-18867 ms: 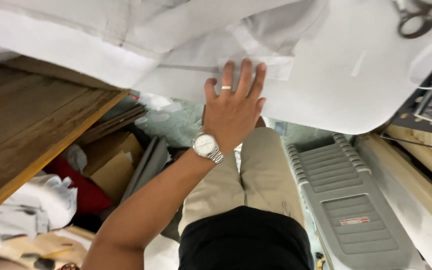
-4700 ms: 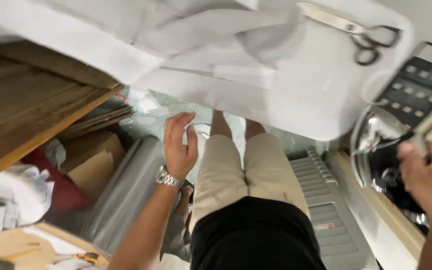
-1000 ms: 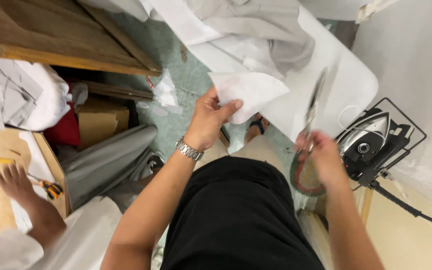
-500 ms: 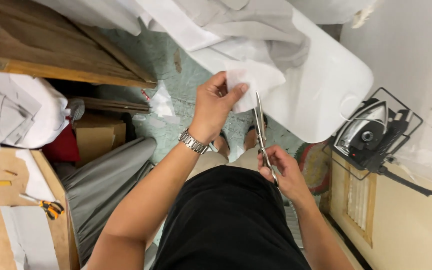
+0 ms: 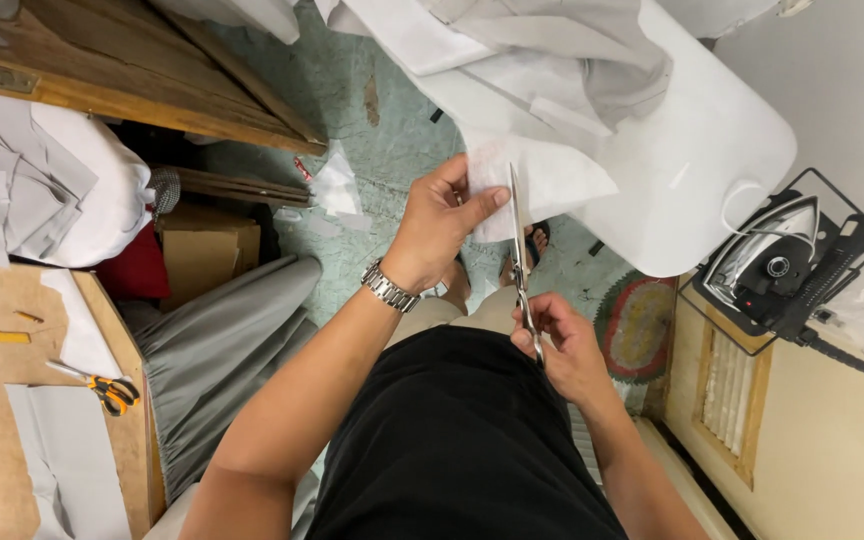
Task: The person is preparing garment pieces by cutting them to size with scissors and then pressing them with an iron on an ironing board.
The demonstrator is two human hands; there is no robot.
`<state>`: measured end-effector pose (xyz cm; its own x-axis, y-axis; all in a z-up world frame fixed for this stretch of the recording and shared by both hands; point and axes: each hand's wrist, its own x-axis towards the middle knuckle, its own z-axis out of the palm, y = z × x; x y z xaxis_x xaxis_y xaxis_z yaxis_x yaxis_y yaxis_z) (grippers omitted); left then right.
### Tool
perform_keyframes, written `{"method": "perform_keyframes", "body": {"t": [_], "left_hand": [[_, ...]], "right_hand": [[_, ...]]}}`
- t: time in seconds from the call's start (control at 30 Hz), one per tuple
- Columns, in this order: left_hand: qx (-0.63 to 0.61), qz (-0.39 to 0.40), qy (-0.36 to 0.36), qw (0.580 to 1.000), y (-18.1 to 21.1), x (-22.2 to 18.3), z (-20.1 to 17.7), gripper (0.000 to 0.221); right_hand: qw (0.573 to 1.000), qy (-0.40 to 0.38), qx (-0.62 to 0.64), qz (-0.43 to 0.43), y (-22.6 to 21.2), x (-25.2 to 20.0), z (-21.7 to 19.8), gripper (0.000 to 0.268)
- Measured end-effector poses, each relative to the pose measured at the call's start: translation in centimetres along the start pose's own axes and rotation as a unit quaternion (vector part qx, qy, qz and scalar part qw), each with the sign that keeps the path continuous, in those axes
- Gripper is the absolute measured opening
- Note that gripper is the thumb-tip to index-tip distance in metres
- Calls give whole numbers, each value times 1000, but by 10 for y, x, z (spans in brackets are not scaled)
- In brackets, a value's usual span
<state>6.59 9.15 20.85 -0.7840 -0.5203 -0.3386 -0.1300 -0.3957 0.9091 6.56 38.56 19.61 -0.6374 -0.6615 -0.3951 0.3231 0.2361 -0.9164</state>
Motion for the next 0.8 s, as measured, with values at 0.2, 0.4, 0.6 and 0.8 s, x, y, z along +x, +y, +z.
{"method": "perform_keyframes", "body": {"t": [0.2, 0.4, 0.6, 0.8], "left_hand": [[-11, -6, -19, 1000, 14, -10, -4, 39], [-28, -59, -89, 994, -2, -17, 0, 70], [12, -111, -137, 984, -50, 24, 40, 80], [76, -142, -187, 969, -101, 90, 105, 74]], "right_hand": [[1000, 8, 0, 14, 1, -6, 8, 43], [999, 39, 12, 11, 3, 7, 8, 48], [994, 96, 53, 27, 0, 11, -13, 44], [980, 177, 81, 32, 53, 43, -74, 39]]}}
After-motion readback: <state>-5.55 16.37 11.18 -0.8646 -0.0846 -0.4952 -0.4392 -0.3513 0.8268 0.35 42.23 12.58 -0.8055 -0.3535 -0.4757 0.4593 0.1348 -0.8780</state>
